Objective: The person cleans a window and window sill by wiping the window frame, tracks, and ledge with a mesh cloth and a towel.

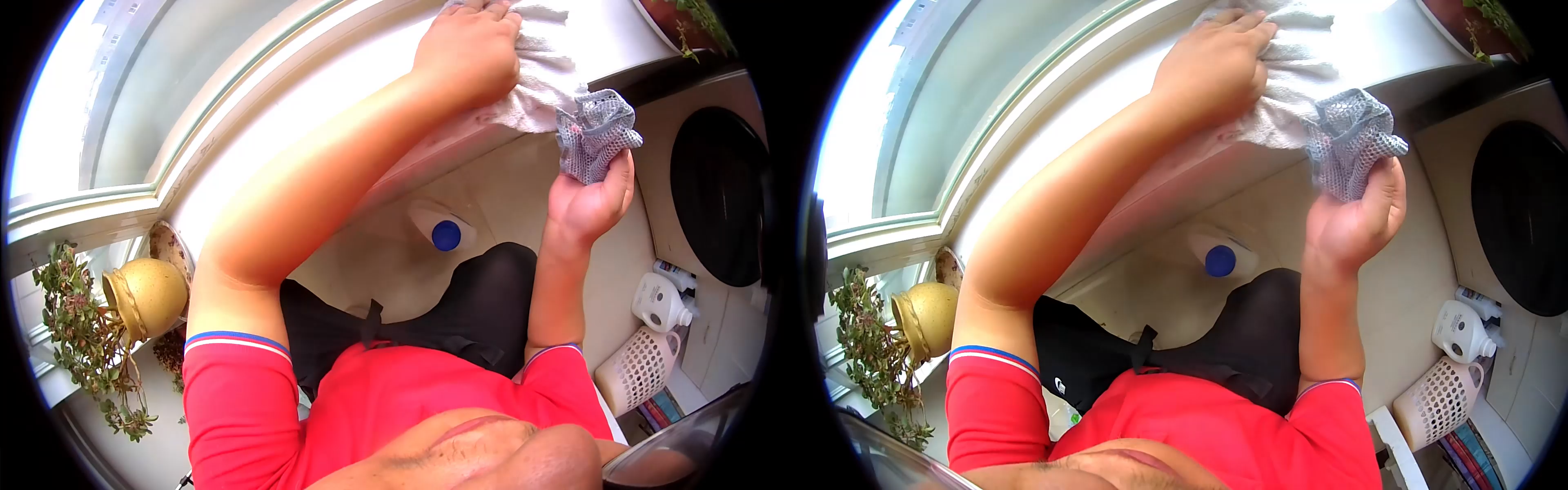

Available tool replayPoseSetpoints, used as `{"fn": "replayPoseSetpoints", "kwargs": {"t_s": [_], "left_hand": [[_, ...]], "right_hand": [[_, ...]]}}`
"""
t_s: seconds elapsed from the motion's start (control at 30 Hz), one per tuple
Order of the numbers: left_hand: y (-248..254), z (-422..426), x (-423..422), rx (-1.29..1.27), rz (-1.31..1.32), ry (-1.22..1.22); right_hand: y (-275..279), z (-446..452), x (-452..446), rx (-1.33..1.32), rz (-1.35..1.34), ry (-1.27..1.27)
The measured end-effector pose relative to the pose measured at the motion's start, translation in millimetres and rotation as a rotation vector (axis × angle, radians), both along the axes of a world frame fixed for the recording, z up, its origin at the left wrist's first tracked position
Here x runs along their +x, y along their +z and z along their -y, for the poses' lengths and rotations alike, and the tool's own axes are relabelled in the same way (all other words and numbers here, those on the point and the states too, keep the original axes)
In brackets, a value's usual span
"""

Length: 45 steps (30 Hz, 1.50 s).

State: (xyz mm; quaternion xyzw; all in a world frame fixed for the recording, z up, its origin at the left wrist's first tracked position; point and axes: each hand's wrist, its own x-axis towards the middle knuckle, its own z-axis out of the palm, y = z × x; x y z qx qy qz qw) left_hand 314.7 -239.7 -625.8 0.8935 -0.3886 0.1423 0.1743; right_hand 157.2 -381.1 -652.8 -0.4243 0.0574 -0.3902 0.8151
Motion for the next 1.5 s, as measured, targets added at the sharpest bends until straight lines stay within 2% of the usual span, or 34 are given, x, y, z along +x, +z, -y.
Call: {"fn": "replayPoseSetpoints", "kwargs": {"t_s": [0.13,0.23,0.27,0.3,0.33,0.37,0.4,0.43,0.5,0.57,0.63,0.77,0.83,0.9,0.97,1.03,1.07,1.1,1.17,1.27,1.3,1.37,1.4,1.5], "left_hand": [[11.8,-59.9,-24.0,0.01,0.006,0.11],[13.2,-87.3,-39.9,-0.064,-0.019,0.178],[15.3,-94.1,-42.4,-0.213,-0.014,0.205],[22.0,-101.4,-43.8,-0.275,0.109,0.214],[34.1,-109.0,-51.5,-0.368,0.05,0.161],[48.4,-115.9,-61.9,-0.456,-0.002,0.094],[65.8,-121.7,-83.0,-0.535,-0.218,0.054],[73.1,-123.8,-102.8,-0.718,-0.39,0.028],[80.1,-128.6,-133.1,-1.086,-0.744,-0.024],[70.3,-149.8,-143.5,-1.116,-0.532,0.191],[69.5,-191.9,-157.2,-1.184,-0.599,0.27],[39.6,-272.1,-203.2,-1.099,-0.285,0.451],[25.6,-298.9,-214.3,-0.977,-0.209,0.543],[16.5,-314.2,-222.2,-1.056,-0.313,0.633],[4.4,-320.7,-221.7,-1.068,-0.265,0.615],[-1.5,-320.6,-224.4,-0.964,-0.164,0.581],[-2.5,-314.2,-224.9,-0.918,-0.131,0.591],[-2.6,-313.6,-225.2,-0.883,-0.141,0.602],[-0.3,-313.3,-226.6,-0.801,-0.185,0.6],[1.4,-312.6,-223.4,-0.83,-0.23,0.567],[2.2,-313.8,-225.3,-0.811,-0.243,0.569],[1.8,-316.2,-226.3,-0.795,-0.253,0.569],[2.3,-318.3,-226.9,-0.777,-0.256,0.57],[4.6,-320.3,-233.1,-0.775,-0.268,0.575]], "right_hand": [[-5.2,-1.1,-6.1,-0.158,-0.024,0.142],[7.9,-20.8,-6.5,-0.06,-0.096,0.103],[14.7,-28.7,-5.1,-0.074,-0.061,0.091],[21.8,-38.3,-4.2,-0.087,-0.033,0.08],[29.2,-48.8,-2.3,-0.099,-0.003,0.071],[36.8,-59.5,2.5,-0.326,-0.021,0.006],[45.5,-70.5,7.0,-0.551,-0.045,-0.071],[54.2,-81.7,7.1,-0.777,-0.086,-0.141],[82.7,-107.0,6.6,-1.191,-0.007,0.154],[76.5,-146.3,-2.9,-1.293,0.008,0.314],[84.2,-153.0,-6.9,-1.503,0.059,0.179],[83.7,-137.3,27.1,-1.624,-0.095,0.028],[68.9,-131.3,61.2,-1.782,-0.241,-0.043],[40.3,-115.0,94.9,-1.985,-0.364,0.012],[62.4,-89.7,100.7,-1.826,-0.466,0.188],[62.2,-44.6,112.6,-1.617,-0.326,-0.121],[77.7,-21.9,114.8,-1.497,-0.365,-0.221],[84.3,10.0,122.4,-1.495,-0.377,-0.425],[96.7,69.9,134.5,-1.542,-0.424,-0.608],[70.4,125.3,167.9,-1.29,-0.235,0.046],[42.0,147.0,189.6,-1.09,-0.415,0.299],[28.4,134.8,191.7,-1.833,-0.756,-0.282],[27.0,138.1,204.6,-1.877,-0.881,-0.321],[12.0,138.2,229.0,-1.82,-0.646,-0.201]]}}
